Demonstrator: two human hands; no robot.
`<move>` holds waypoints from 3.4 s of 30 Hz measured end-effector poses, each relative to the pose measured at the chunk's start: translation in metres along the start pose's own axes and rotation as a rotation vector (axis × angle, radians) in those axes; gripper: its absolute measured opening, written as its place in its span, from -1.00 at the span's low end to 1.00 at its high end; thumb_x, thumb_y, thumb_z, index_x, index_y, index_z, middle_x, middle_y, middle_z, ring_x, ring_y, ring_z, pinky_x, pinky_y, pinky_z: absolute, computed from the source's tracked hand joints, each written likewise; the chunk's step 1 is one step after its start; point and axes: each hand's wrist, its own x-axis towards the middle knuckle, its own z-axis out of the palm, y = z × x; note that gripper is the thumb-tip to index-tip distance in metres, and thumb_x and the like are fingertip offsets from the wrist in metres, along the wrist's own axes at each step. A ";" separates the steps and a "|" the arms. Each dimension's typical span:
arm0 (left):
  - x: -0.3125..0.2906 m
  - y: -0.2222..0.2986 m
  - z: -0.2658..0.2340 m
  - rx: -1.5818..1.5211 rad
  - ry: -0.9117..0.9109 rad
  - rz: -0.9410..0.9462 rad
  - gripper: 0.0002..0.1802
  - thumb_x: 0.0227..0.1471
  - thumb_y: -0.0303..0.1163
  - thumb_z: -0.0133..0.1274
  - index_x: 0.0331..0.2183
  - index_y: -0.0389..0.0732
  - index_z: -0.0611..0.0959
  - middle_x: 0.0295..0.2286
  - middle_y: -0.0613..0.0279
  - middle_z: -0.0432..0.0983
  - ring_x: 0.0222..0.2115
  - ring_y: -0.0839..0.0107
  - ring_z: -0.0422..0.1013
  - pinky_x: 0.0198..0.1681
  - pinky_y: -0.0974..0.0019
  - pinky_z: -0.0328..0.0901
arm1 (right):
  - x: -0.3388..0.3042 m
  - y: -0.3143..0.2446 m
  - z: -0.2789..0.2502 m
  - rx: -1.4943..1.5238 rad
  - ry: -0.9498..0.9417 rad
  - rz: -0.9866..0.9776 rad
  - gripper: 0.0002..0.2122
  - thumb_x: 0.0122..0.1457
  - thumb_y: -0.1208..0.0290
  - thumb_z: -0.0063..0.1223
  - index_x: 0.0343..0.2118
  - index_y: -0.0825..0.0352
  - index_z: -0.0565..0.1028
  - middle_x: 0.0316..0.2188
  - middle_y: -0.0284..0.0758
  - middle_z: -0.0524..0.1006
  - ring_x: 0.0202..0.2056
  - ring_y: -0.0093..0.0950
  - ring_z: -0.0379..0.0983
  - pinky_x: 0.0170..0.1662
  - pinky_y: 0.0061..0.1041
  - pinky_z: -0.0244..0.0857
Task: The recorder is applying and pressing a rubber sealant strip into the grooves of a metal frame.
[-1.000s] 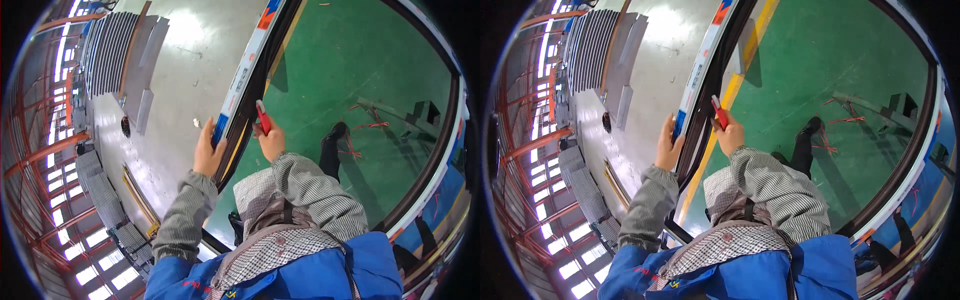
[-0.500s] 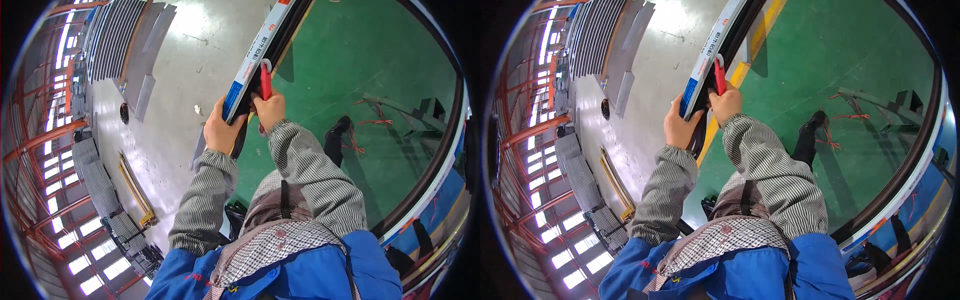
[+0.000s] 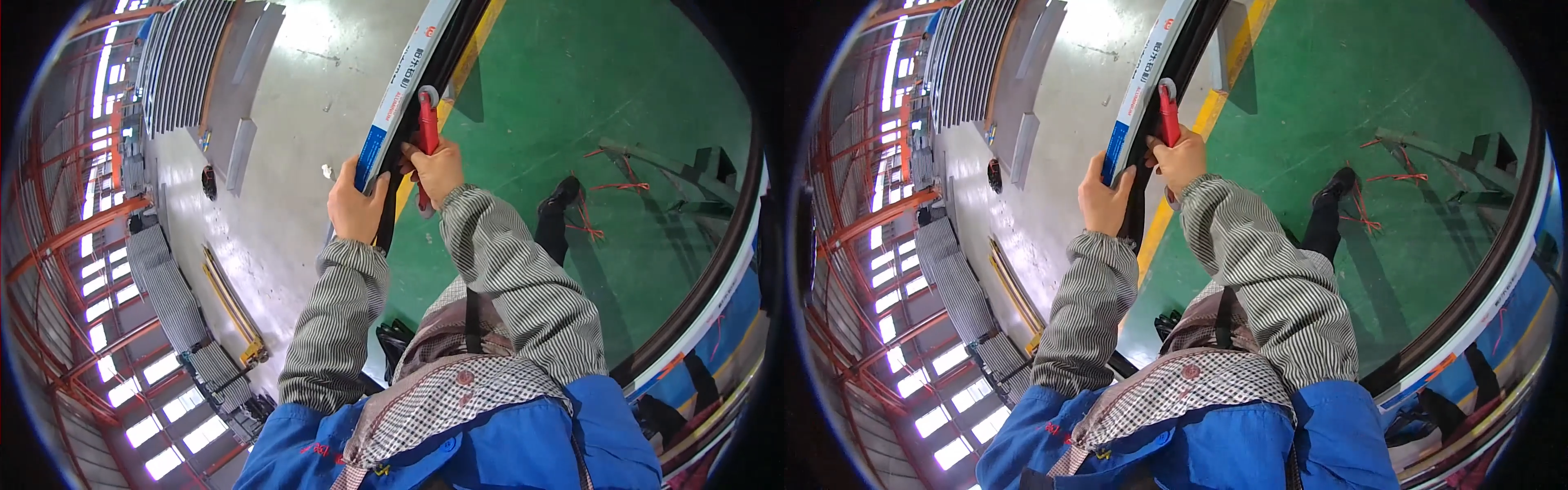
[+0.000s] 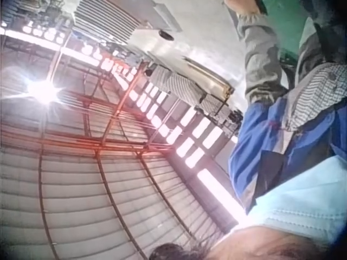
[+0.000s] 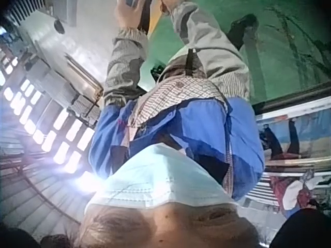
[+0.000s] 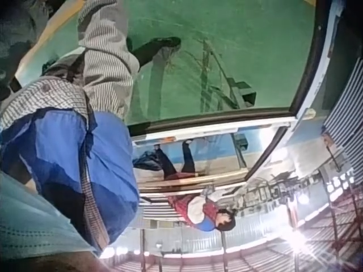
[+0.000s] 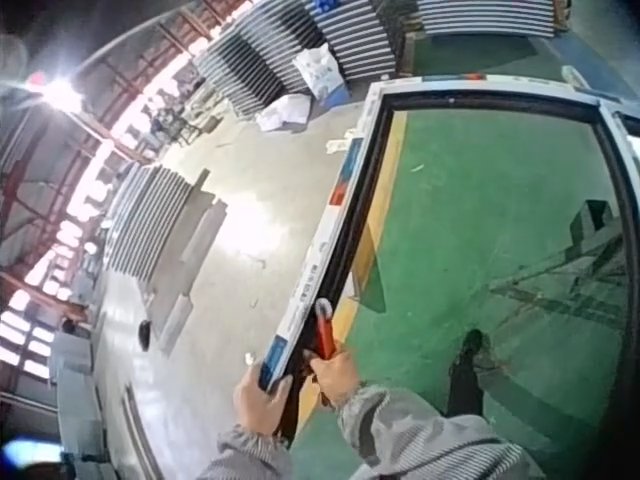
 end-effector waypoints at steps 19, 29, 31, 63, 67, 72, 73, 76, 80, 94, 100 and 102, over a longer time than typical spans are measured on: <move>-0.076 -0.041 -0.015 0.112 0.143 0.255 -0.47 -0.18 -0.47 0.16 -0.09 -0.28 0.45 -0.18 -0.03 0.42 -0.12 0.04 0.33 -0.05 0.14 0.22 | -0.025 0.014 -0.002 -0.858 0.148 -0.351 -0.79 -0.02 0.39 0.14 -0.39 0.42 0.45 -0.60 -0.12 0.49 -0.51 -0.22 0.49 -0.44 -0.30 0.32; -0.134 -0.063 -0.040 0.113 -0.163 0.014 -0.70 0.03 -0.36 0.01 -0.19 -0.30 0.53 -0.31 -0.06 0.51 -0.28 0.03 0.44 -0.22 0.18 0.31 | -0.047 0.015 -0.023 -0.025 0.028 0.040 -0.86 0.05 0.44 0.12 -0.36 0.35 0.44 -0.61 -0.41 0.47 -0.64 -0.63 0.38 -0.64 -0.64 0.17; -0.131 -0.062 -0.033 0.182 -0.061 0.013 -0.73 0.04 -0.35 0.00 -0.24 -0.34 0.54 -0.37 -0.09 0.51 -0.33 -0.02 0.44 -0.29 0.13 0.31 | -0.038 0.024 -0.010 -0.151 0.066 -0.005 -0.83 0.04 0.45 0.12 -0.33 0.36 0.43 -0.60 -0.40 0.48 -0.64 -0.62 0.40 -0.64 -0.62 0.17; -0.137 -0.069 -0.006 0.009 0.102 -0.100 -0.76 0.01 -0.43 0.02 -0.27 -0.37 0.52 -0.41 -0.13 0.49 -0.34 0.02 0.45 -0.25 0.22 0.31 | -0.028 0.033 0.015 0.028 0.085 0.010 -0.88 -0.01 0.50 0.19 -0.43 0.34 0.47 -0.59 -0.39 0.51 -0.65 -0.62 0.40 -0.61 -0.64 0.19; -0.139 -0.069 -0.008 0.039 0.111 -0.059 -0.75 0.02 -0.40 0.02 -0.26 -0.37 0.52 -0.41 -0.12 0.49 -0.35 0.01 0.45 -0.25 0.21 0.31 | -0.023 0.029 0.008 0.029 0.028 0.069 -0.88 -0.01 0.50 0.19 -0.43 0.33 0.46 -0.59 -0.39 0.52 -0.65 -0.63 0.40 -0.61 -0.64 0.19; -0.124 -0.049 -0.007 0.217 0.185 0.141 -0.61 -0.07 -0.40 0.09 -0.15 -0.31 0.49 -0.19 -0.07 0.43 -0.14 0.05 0.36 -0.08 0.11 0.21 | -0.021 0.026 0.006 -0.002 0.011 0.024 -0.89 0.00 0.51 0.18 -0.44 0.34 0.46 -0.61 -0.40 0.51 -0.67 -0.64 0.39 -0.63 -0.65 0.18; -0.114 -0.036 -0.010 0.362 0.291 0.352 -0.52 -0.12 -0.40 0.13 -0.10 -0.29 0.46 -0.11 -0.05 0.39 -0.06 0.06 0.30 -0.02 0.08 0.16 | -0.021 0.024 0.005 -0.010 -0.012 0.061 -0.90 0.00 0.51 0.18 -0.45 0.34 0.47 -0.62 -0.41 0.50 -0.68 -0.65 0.37 -0.63 -0.65 0.18; -0.057 -0.002 -0.004 0.363 0.290 0.314 -0.26 -0.25 -0.41 0.21 0.04 -0.21 0.35 -0.04 0.07 0.33 0.05 0.12 0.18 0.07 0.01 0.05 | -0.024 0.027 -0.002 0.001 -0.063 0.105 -0.90 0.00 0.50 0.17 -0.45 0.36 0.47 -0.64 -0.42 0.49 -0.69 -0.66 0.35 -0.64 -0.65 0.19; -0.014 0.003 0.004 0.399 0.056 0.176 -0.11 -0.27 -0.46 0.20 0.13 -0.20 0.18 -0.07 0.00 0.34 -0.06 0.09 0.32 -0.06 0.09 0.23 | -0.021 0.024 -0.009 0.036 -0.209 0.115 -0.91 0.03 0.49 0.14 -0.42 0.38 0.50 -0.62 -0.41 0.50 -0.71 -0.68 0.31 -0.63 -0.66 0.20; -0.007 0.009 0.013 0.425 0.008 0.197 -0.02 -0.23 -0.40 0.22 0.18 -0.25 0.05 0.02 -0.11 0.19 0.01 -0.04 0.21 0.07 0.10 0.11 | 0.012 -0.027 -0.044 -0.089 0.179 -0.185 -0.75 0.05 0.46 0.11 -0.19 0.40 0.44 -0.49 -0.35 0.52 -0.61 -0.62 0.41 -0.61 -0.65 0.23; 0.057 0.059 0.020 0.095 -0.088 0.246 -0.12 -0.14 -0.26 0.19 0.16 -0.23 0.13 -0.01 -0.11 0.28 -0.02 0.00 0.28 -0.02 0.13 0.22 | 0.083 -0.081 -0.036 -0.392 0.207 -0.462 -0.77 -0.03 0.52 0.16 -0.28 0.45 0.48 -0.56 -0.33 0.51 -0.60 -0.58 0.41 -0.56 -0.61 0.32; 0.073 0.069 0.030 0.116 -0.028 0.290 -0.20 -0.11 -0.25 0.15 0.14 -0.20 0.20 -0.05 -0.10 0.36 -0.09 0.02 0.35 -0.09 0.12 0.27 | 0.090 -0.074 -0.034 -0.312 0.185 -0.447 -0.77 -0.04 0.53 0.16 -0.28 0.45 0.49 -0.56 -0.33 0.51 -0.61 -0.59 0.40 -0.55 -0.60 0.31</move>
